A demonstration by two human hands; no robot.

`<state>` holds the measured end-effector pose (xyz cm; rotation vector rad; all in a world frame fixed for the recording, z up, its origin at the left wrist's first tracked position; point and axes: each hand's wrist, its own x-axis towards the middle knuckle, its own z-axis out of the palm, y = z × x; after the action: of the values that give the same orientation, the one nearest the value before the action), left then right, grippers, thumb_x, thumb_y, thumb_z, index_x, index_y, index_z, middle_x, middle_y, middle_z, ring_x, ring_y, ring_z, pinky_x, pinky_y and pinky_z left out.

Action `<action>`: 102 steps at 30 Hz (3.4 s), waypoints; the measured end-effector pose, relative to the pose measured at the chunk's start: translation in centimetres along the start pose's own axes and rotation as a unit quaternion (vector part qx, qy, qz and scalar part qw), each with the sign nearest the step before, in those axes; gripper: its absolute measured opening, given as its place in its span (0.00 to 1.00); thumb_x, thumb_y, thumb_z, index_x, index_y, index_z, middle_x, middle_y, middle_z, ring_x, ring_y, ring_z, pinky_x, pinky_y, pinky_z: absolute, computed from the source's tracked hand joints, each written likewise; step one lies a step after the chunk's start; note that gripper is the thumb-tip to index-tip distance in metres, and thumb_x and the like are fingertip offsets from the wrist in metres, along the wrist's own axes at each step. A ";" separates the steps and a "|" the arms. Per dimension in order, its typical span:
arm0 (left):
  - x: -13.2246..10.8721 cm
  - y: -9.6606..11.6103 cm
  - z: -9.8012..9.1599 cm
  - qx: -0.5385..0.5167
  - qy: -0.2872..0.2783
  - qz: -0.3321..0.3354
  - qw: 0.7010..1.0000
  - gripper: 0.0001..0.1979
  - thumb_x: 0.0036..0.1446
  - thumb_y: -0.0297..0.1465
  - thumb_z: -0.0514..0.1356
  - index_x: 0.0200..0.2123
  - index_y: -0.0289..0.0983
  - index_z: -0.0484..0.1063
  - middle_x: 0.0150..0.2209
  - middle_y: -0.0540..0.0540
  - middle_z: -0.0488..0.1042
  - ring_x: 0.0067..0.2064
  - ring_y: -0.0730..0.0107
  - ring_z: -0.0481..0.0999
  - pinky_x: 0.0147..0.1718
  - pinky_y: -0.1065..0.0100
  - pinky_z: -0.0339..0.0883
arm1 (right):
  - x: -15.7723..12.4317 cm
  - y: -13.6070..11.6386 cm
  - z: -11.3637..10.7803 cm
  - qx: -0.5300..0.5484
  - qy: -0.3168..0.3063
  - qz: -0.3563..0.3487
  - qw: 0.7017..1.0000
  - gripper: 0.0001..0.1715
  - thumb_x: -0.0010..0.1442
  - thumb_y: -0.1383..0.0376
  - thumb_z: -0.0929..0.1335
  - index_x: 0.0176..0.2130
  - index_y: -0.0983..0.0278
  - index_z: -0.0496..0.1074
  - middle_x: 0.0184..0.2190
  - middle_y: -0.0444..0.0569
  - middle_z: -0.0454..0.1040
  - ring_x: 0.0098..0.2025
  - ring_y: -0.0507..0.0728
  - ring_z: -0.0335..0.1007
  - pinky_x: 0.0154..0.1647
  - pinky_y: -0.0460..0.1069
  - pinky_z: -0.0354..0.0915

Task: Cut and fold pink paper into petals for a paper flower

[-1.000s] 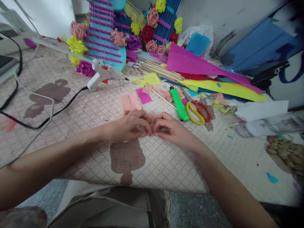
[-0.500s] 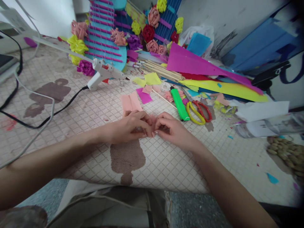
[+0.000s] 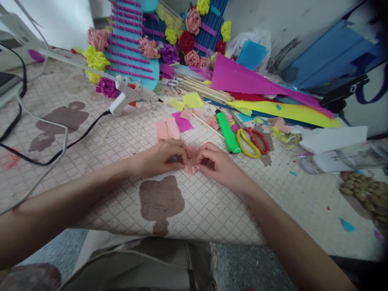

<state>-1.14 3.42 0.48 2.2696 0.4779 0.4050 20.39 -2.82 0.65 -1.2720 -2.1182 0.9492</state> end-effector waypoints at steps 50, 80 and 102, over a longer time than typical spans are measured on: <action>0.1 1.6 2.5 0.143 0.092 -0.098 0.980 0.05 0.59 0.29 0.56 0.32 0.37 0.72 0.38 0.47 0.72 0.45 0.61 0.69 0.44 0.57 0.54 | -0.2 -0.7 1.1 -0.023 0.046 0.009 0.999 0.09 0.56 0.75 0.65 0.32 0.61 0.67 0.37 0.47 0.63 0.41 0.54 0.64 0.42 0.50 0.64; 0.1 1.2 1.4 0.099 0.113 -0.085 0.985 0.05 0.52 0.21 0.58 0.32 0.34 0.70 0.37 0.45 0.72 0.42 0.64 0.70 0.43 0.63 0.63 | -0.1 -1.0 2.0 -0.083 0.062 0.030 0.994 0.08 0.57 0.66 0.69 0.32 0.62 0.63 0.38 0.48 0.62 0.42 0.56 0.64 0.44 0.53 0.64; 0.0 1.5 2.5 0.087 0.186 -0.098 0.974 0.02 0.56 0.27 0.57 0.35 0.35 0.66 0.33 0.47 0.70 0.35 0.69 0.70 0.35 0.66 0.65 | 0.1 1.0 -0.7 -0.013 0.111 0.090 0.990 0.00 0.60 0.67 0.65 0.35 0.62 0.66 0.31 0.45 0.69 0.33 0.53 0.66 0.33 0.49 0.63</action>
<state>0.19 0.95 -0.05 2.2896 0.9543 0.7155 21.41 -2.24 0.36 -1.5279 -1.8746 0.8109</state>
